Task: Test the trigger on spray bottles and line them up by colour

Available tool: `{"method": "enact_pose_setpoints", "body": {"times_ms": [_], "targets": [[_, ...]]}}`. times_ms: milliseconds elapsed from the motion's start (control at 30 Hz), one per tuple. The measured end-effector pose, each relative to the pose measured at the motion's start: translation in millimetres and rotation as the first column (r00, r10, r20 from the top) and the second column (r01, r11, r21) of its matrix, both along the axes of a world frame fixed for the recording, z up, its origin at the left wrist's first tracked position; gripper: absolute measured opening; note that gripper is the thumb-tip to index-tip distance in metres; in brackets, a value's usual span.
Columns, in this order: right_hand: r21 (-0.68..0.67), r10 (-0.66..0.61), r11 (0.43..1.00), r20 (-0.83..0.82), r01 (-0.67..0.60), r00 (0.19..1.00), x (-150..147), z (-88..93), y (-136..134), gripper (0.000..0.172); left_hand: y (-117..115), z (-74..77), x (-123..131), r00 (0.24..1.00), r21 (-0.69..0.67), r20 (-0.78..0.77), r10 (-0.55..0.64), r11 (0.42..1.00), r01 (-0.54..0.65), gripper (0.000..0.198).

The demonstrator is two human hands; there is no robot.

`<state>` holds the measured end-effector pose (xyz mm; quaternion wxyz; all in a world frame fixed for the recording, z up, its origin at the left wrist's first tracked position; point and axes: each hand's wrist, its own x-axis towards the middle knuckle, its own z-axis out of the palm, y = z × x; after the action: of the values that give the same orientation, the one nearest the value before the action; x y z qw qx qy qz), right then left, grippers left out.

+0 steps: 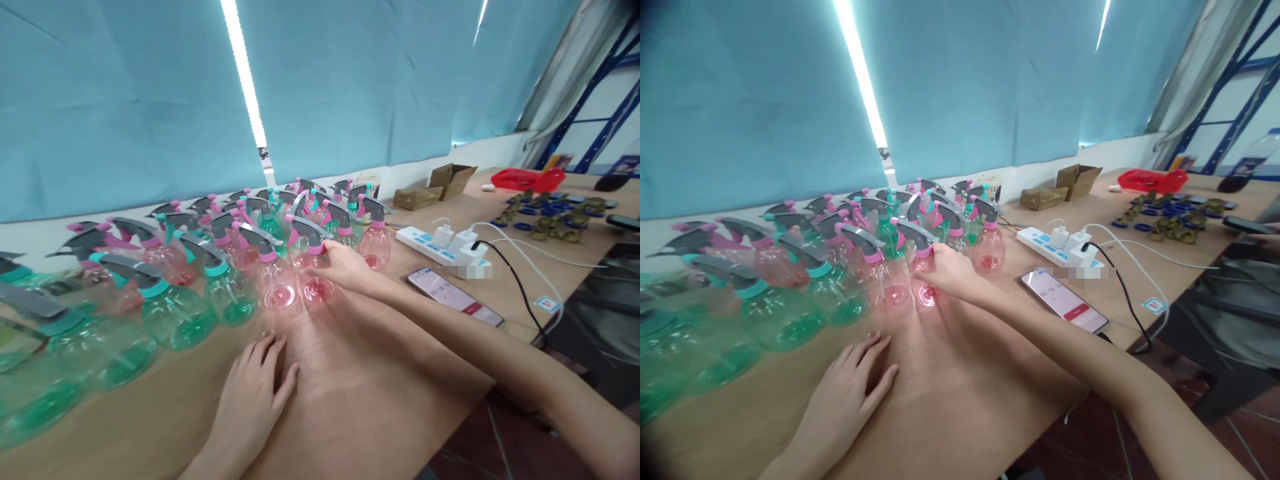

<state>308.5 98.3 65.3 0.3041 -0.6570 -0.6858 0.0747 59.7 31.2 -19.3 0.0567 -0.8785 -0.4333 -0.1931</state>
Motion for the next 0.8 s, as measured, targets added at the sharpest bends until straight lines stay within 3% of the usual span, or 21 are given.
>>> {"method": "enact_pose_setpoints", "body": {"times_ms": [200,400,567,700,800], "targets": [[-0.019,0.133,0.991,0.004,-0.133,0.991,5,1.0,-53,0.042,-2,5.2,1,0.991,-0.082,0.125,-0.043,0.995,0.054,0.041],[0.050,0.345,0.937,-0.007,-0.344,0.939,-7,9.4,-97,0.038,-5,6.0,-1,0.937,-0.293,0.348,-0.044,0.944,0.153,0.075],[0.024,0.478,0.878,0.011,-0.478,0.879,-15,22.8,-108,0.048,-11,10.9,4,0.800,-0.393,0.594,-0.084,0.837,0.380,0.085],[0.042,0.493,0.867,0.060,-0.496,0.868,-18,25.7,-105,0.046,-20,15.4,9,0.828,-0.442,0.556,-0.076,0.816,0.372,0.076],[0.066,0.622,0.783,-0.102,-0.619,0.776,-22,19.1,-97,0.044,-23,16.4,11,0.839,-0.437,0.535,-0.096,0.819,0.373,0.073]]}}
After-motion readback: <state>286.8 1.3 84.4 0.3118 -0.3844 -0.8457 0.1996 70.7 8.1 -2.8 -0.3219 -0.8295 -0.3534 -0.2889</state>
